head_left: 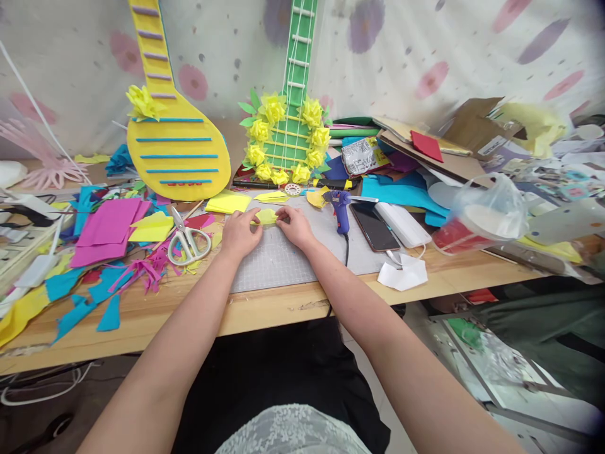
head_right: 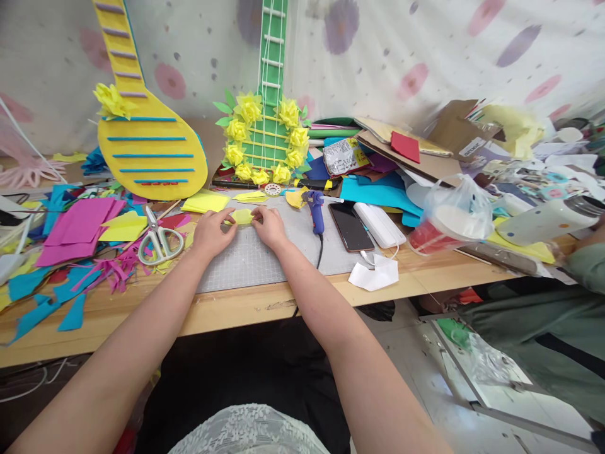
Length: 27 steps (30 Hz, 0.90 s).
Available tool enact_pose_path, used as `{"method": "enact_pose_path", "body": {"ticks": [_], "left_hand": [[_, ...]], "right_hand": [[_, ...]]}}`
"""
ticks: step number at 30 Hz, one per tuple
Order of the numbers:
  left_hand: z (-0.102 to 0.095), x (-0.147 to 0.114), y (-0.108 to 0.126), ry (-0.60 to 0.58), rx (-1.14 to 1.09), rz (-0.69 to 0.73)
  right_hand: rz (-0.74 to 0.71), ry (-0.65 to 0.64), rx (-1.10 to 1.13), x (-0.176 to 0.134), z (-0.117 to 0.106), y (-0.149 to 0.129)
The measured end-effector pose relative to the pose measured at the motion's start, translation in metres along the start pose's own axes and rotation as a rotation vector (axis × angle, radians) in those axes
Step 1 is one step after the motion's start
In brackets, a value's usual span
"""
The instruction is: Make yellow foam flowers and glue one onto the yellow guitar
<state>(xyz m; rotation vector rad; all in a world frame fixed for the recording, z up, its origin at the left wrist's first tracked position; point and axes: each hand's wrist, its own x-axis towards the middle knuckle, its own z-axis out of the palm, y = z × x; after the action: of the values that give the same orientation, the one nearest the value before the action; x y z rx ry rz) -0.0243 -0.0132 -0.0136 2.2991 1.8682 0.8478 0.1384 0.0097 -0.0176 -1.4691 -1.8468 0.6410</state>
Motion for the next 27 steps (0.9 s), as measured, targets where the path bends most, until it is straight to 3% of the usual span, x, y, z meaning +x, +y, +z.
{"method": "enact_pose_path", "body": {"ticks": [15, 27], "left_hand": [[0.012, 0.007, -0.001, -0.021, -0.119, -0.251], [0.010, 0.008, 0.005, 0.013, -0.013, -0.201]], "right_hand": [[0.062, 0.002, -0.139, 0.007, 0.011, -0.002], [-0.012, 0.065, -0.398, 0.005, 0.023, -0.006]]}}
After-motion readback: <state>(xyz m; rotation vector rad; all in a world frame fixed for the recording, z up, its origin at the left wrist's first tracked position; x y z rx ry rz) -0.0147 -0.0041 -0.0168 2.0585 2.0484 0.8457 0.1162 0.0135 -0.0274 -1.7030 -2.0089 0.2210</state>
